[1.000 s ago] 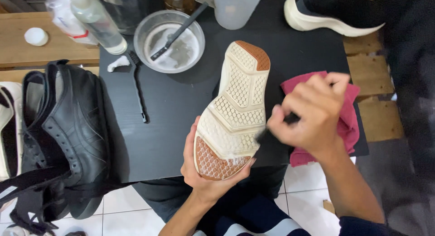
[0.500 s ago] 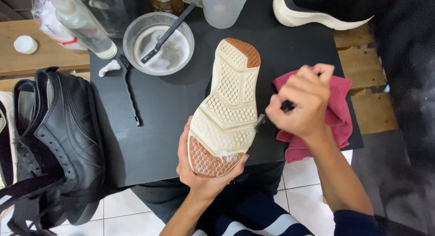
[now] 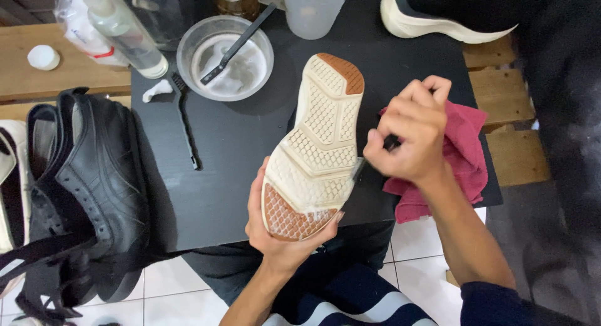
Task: The person scrubs the sole of a white sneaker using a small black brush. They hold the shoe in their left hand and apply cleaning solution from a nearby bowl to the brush, working on the textured bottom of the shoe.
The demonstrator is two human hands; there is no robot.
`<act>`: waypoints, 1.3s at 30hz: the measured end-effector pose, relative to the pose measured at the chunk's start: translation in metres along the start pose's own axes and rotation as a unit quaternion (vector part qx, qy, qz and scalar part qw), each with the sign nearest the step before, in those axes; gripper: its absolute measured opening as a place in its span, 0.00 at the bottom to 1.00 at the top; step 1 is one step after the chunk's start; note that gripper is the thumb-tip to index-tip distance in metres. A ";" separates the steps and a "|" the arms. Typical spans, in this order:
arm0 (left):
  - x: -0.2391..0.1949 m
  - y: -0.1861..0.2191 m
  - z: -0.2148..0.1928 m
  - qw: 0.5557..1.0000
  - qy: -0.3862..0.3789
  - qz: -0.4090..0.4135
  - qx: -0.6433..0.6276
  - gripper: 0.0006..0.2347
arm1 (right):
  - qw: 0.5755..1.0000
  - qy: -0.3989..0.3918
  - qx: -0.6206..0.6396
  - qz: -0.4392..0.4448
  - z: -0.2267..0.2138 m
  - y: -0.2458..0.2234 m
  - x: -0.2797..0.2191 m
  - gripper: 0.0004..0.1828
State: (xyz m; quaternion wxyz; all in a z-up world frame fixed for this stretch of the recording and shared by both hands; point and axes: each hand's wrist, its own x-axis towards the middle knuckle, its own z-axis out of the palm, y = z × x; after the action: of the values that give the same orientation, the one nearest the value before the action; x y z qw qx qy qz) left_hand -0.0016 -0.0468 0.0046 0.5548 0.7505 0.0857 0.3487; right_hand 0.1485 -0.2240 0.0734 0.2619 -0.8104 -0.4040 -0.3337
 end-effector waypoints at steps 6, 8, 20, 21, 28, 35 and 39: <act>0.006 0.003 -0.001 0.999 0.010 0.035 -0.023 0.49 | 0.999 -0.019 -0.001 -0.050 0.002 -0.005 0.010 0.12; 0.003 0.004 -0.007 1.000 0.004 0.019 -0.016 0.50 | 0.997 -0.011 0.020 -0.070 -0.001 -0.030 0.020 0.11; 0.013 0.000 -0.004 0.998 0.010 0.055 -0.028 0.49 | 0.995 -0.002 0.081 -0.064 0.007 -0.016 0.020 0.14; 0.012 0.002 -0.006 0.998 0.007 0.046 -0.033 0.49 | 0.997 0.003 0.063 -0.049 0.009 -0.004 0.016 0.14; 0.005 -0.001 -0.011 0.999 -0.001 0.014 -0.030 0.50 | 0.991 -0.027 0.069 -0.115 0.008 -0.024 0.031 0.13; 0.009 -0.011 -0.008 0.998 -0.001 0.053 -0.025 0.50 | 0.990 -0.027 0.104 -0.092 0.014 -0.019 0.030 0.11; 0.009 -0.012 -0.012 0.999 -0.016 0.046 -0.024 0.50 | 0.984 -0.032 0.134 -0.117 0.010 -0.051 0.034 0.10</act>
State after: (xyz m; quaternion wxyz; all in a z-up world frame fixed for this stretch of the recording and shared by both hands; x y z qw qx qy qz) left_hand 0.0009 -0.0286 -0.0010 0.5576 0.7454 0.0335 0.3639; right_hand 0.1250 -0.1733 0.1000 0.3147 -0.7254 -0.5451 -0.2788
